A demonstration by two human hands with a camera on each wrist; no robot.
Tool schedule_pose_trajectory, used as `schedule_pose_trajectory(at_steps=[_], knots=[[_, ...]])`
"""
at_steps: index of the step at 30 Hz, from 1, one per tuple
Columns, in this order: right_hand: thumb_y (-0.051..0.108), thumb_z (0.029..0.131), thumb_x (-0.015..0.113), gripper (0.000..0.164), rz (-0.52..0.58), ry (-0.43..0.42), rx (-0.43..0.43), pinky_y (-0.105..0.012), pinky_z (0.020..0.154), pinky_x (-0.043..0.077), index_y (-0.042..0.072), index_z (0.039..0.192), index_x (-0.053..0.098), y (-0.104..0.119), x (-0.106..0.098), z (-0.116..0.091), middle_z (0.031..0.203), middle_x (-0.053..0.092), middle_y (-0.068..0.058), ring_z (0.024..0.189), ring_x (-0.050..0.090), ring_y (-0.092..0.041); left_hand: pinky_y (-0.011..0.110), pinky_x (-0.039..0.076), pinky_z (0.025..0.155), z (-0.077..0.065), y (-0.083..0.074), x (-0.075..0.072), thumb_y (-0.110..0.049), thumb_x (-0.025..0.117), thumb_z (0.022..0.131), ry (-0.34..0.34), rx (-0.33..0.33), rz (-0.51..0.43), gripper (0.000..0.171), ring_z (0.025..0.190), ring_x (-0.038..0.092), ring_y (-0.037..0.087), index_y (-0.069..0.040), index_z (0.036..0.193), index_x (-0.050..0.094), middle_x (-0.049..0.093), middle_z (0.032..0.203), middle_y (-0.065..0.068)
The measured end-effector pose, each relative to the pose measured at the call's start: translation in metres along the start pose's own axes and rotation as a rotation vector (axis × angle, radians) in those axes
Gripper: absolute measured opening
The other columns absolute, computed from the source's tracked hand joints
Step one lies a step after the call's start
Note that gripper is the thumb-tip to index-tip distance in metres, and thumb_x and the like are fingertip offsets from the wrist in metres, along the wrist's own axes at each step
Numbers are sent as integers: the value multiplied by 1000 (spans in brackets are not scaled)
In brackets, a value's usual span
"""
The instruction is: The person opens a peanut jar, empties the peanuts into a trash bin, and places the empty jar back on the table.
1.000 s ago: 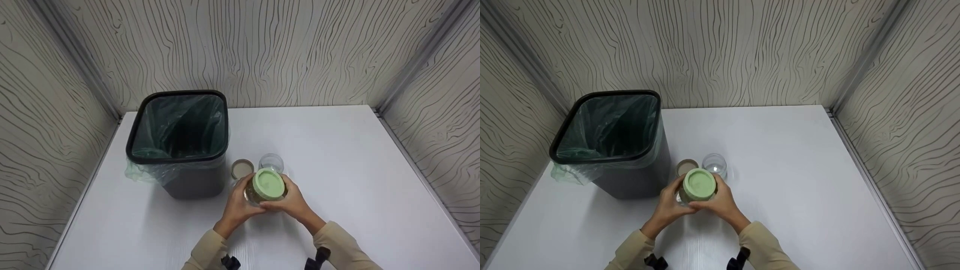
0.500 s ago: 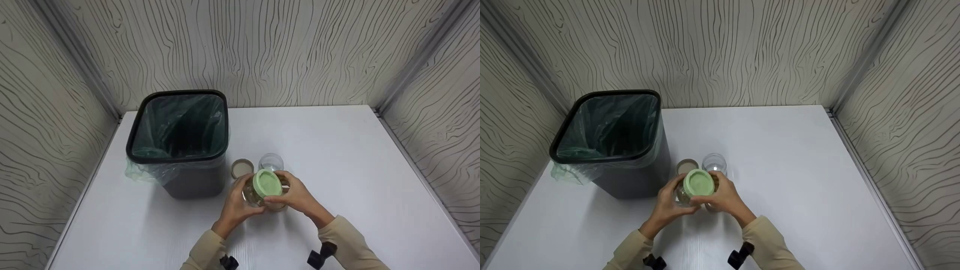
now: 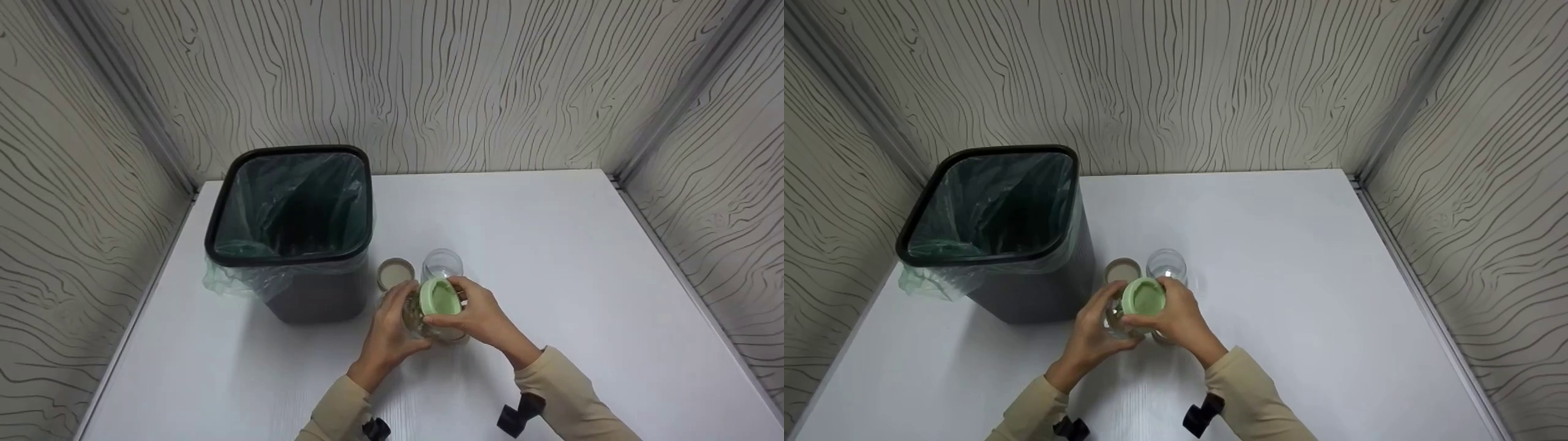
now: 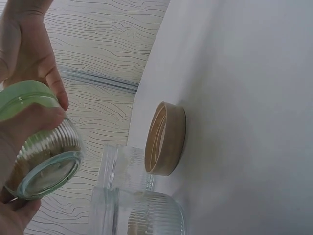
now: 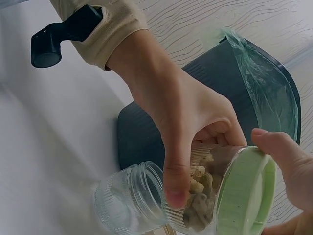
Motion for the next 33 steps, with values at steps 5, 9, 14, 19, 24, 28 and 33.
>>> schedule_pose_trajectory(at_steps=[5,9,14,19,24,28,33], knots=[[30,68,86,71,-40,-27,-9,-28,72,51,-3,123,57,3,-1,0,108,59,-15,95,58,-23,41,50,104,0,-2,-1,-14,93,51,2,4,26,94,125,55,29,-1,133,48,55,133,15],[30,66,87,66,-66,-39,-23,-27,71,49,-3,117,61,6,-2,1,101,59,-13,90,56,-20,40,50,104,0,-5,-3,-15,93,50,-16,26,46,93,125,55,28,-1,131,49,56,132,15],[31,65,88,62,-86,-41,-37,-28,73,47,-3,111,63,9,-3,1,97,61,-13,87,55,-18,38,52,102,0,-5,-2,-15,93,51,-14,38,47,92,123,56,27,-1,130,50,57,131,14],[33,68,86,65,-114,-10,-46,-30,74,49,-6,113,61,8,-2,1,102,63,-15,88,56,-19,37,53,101,-1,-4,-1,-15,93,53,34,15,5,92,122,57,27,-2,132,48,55,133,14],[34,69,85,66,-143,14,-66,-32,74,51,-6,115,61,9,-3,0,104,63,-16,89,58,-20,38,52,102,-1,-5,-1,-15,92,54,57,11,-25,90,122,57,26,-1,132,49,56,133,14],[35,70,85,66,-151,26,-77,-34,75,52,-7,116,61,9,-3,0,104,64,-16,90,59,-20,38,52,102,0,-6,-2,-16,92,55,65,4,-36,89,122,57,27,-1,131,49,56,133,15],[35,70,84,65,-153,37,-79,-31,74,51,-7,114,61,9,-3,2,103,63,-15,89,58,-19,39,52,102,2,-5,-2,-17,92,54,76,-14,-38,89,122,58,27,-2,131,50,57,132,15]])
Point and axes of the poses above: each hand's wrist, its own z-axis towards the middle knuckle, its own x-axis out of the palm, y = z × x, the point moved 9 cm from there along z, towards the middle knuckle
